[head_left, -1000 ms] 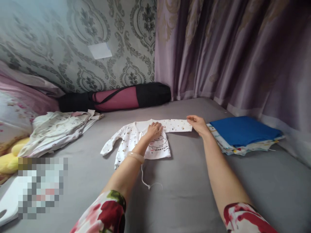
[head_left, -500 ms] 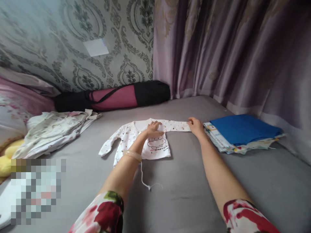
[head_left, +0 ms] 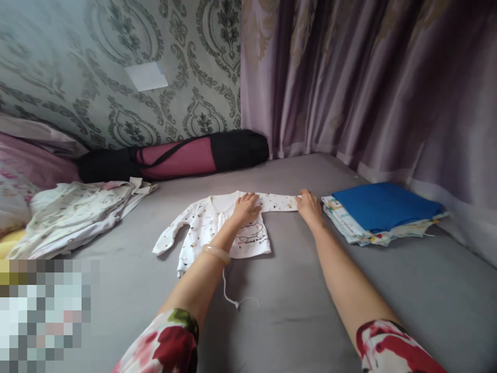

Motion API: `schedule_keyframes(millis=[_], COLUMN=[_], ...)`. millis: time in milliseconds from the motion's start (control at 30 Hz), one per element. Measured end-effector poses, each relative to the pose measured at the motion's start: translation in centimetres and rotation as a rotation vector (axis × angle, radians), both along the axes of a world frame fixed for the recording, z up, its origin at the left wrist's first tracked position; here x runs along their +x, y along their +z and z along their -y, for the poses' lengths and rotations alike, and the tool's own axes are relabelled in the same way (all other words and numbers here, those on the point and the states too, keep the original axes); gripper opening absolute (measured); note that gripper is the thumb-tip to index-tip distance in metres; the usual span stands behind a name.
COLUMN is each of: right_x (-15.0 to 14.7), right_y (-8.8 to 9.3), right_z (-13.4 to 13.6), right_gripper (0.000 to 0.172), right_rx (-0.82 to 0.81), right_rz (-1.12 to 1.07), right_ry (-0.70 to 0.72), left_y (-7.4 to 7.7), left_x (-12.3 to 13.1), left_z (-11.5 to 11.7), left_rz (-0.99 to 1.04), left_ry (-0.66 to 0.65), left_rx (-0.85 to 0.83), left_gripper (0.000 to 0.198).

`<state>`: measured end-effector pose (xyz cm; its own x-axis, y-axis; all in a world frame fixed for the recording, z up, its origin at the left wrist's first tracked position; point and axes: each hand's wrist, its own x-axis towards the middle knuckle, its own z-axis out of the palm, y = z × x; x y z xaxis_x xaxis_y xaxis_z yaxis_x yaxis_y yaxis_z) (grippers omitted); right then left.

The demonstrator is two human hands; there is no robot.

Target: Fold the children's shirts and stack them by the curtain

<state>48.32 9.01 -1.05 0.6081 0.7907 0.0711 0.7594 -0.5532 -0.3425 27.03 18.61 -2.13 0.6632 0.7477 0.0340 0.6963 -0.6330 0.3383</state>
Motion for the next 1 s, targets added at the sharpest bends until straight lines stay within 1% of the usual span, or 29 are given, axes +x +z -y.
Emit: schedule_keyframes(millis=[100,200,233,267,300,367,433,467,500,600,667,767,833,900,1000], right_x=[0.2,-0.3,-0.7,-1.3,-2.0,-3.7,-5.4,-6.2,-6.7,-7.3,-6.8,-5.5,-4.8,-4.5,-4.3], right_y=[-0.1,0.1,0.1,0.1,0.0,-0.4,-0.9,-1.2,-1.3,-1.3,-1.0,-0.8,-1.0,-1.3,-1.7], right_z=[0.1,0.1,0.0,-0.1,-0.3,-0.9,-1.4,-1.6,-1.7,-1.5,-1.1,-0.5,-0.3,-0.2,-0.2], right_gripper=[0.033,0.035,0.036,0.038,0.041,0.046,0.051,0.054,0.056,0.058,0.058,0.058,0.058,0.057,0.057], right_rx=[0.012,0.032,0.05,0.073,0.091,0.092,-0.001,-0.054,-0.096,-0.152,-0.119,-0.047,-0.066,-0.11,-0.122], right_rz=[0.015,0.09,0.13,0.165,0.186,0.17,0.097,0.06,0.028,-0.032,-0.048,0.015,0.07,0.089,0.107], right_ry=[0.0,-0.029,-0.011,0.04,0.126,0.368,0.581,0.632,0.65,0.67,0.666,0.54,0.465,0.447,0.439], left_y=[-0.7,-0.7,-0.5,-0.4,-0.2,0.1,0.3,0.3,0.2,0.0,-0.2,-0.1,0.2,0.7,1.5], left_x=[-0.3,-0.4,-0.3,-0.3,-0.2,0.0,0.1,0.1,0.1,0.0,0.0,0.0,0.2,0.2,-0.3], left_z=[-0.5,-0.7,-0.8,-0.8,-0.8,-0.7,-0.6,-0.6,-0.6,-0.7,-0.9,-0.9,-0.8,-0.5,0.0], left_rz=[-0.049,-0.067,-0.074,-0.082,-0.094,-0.117,-0.13,-0.132,-0.131,-0.13,-0.133,-0.146,-0.152,-0.152,-0.148], left_ry=[-0.026,-0.034,-0.034,-0.03,-0.024,-0.008,0.001,0.003,0.003,-0.002,-0.009,-0.01,-0.002,0.004,-0.007], left_rx=[-0.077,-0.124,-0.135,-0.145,-0.154,-0.166,-0.168,-0.163,-0.155,-0.139,-0.149,-0.178,-0.183,-0.185,-0.191], left_gripper=[0.053,0.058,0.06,0.061,0.062,0.063,0.064,0.063,0.063,0.063,0.063,0.065,0.066,0.066,0.066])
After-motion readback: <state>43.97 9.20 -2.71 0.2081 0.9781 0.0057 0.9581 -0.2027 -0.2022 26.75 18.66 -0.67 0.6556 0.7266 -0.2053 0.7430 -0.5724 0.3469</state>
